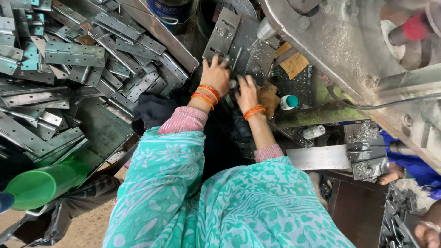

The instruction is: The person repeatedly picks metal hinge pieces from a bin, places them into a press machine, and operates the lever to process them. The processed pieces are then dropped into a bucket below. The task is performed continuously throughout the clip.

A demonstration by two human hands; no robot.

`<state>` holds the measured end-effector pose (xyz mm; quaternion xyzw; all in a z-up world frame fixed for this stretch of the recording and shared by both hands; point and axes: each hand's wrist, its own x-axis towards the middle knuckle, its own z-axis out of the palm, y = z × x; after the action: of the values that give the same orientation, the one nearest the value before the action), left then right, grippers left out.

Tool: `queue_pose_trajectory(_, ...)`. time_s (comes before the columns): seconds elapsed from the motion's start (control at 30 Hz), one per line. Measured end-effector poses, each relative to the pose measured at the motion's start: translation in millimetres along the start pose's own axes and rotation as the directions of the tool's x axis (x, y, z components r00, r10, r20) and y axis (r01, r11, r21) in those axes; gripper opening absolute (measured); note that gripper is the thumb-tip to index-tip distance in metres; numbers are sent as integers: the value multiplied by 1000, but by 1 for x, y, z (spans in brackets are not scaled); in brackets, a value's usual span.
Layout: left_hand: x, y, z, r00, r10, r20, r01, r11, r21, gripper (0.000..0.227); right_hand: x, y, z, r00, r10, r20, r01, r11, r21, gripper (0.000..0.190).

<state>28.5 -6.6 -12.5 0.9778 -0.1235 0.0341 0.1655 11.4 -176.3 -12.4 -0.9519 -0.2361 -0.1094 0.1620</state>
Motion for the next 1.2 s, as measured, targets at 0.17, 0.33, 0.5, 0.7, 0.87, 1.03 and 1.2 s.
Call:
queue_pose_trajectory(0.17, 9, 2, 17, 999, 43, 13, -44, 994, 96, 41, -31, -5, -33, 941, 169, 294, -170, 985, -24, 58)
queue_pose_trajectory(0.33, 26, -3, 30, 999, 49, -2, -49, 997, 51, 40, -94, -25, -20, 780, 374, 502, -326, 927, -185, 74)
queue_pose_trajectory(0.5, 27, -6, 36, 995, 58, -83, -50, 994, 102, 38, -140, -31, 39, 727, 512, 458, -544, 836, -72, 71)
queue_pose_trajectory(0.7, 12, 9, 47, 983, 23, -181, -6, 995, 99, 32, -147, -13, 49, 731, 496, 469, -548, 836, -31, 71)
queue_pose_trajectory(0.87, 31, 8, 44, 979, 4, -202, 18, 994, 108, 33, -99, -7, 7, 714, 463, 525, -476, 871, -121, 72)
queue_pose_trajectory(1.03, 53, 9, 41, 983, 0, -185, 21, 994, 111, 33, -118, -22, 22, 814, 399, 422, -450, 893, 24, 72)
queue_pose_trajectory(1.2, 44, -3, 47, 974, 21, -224, 4, 994, 112, 32, -150, -20, 73, 853, 400, 335, -455, 885, 100, 77)
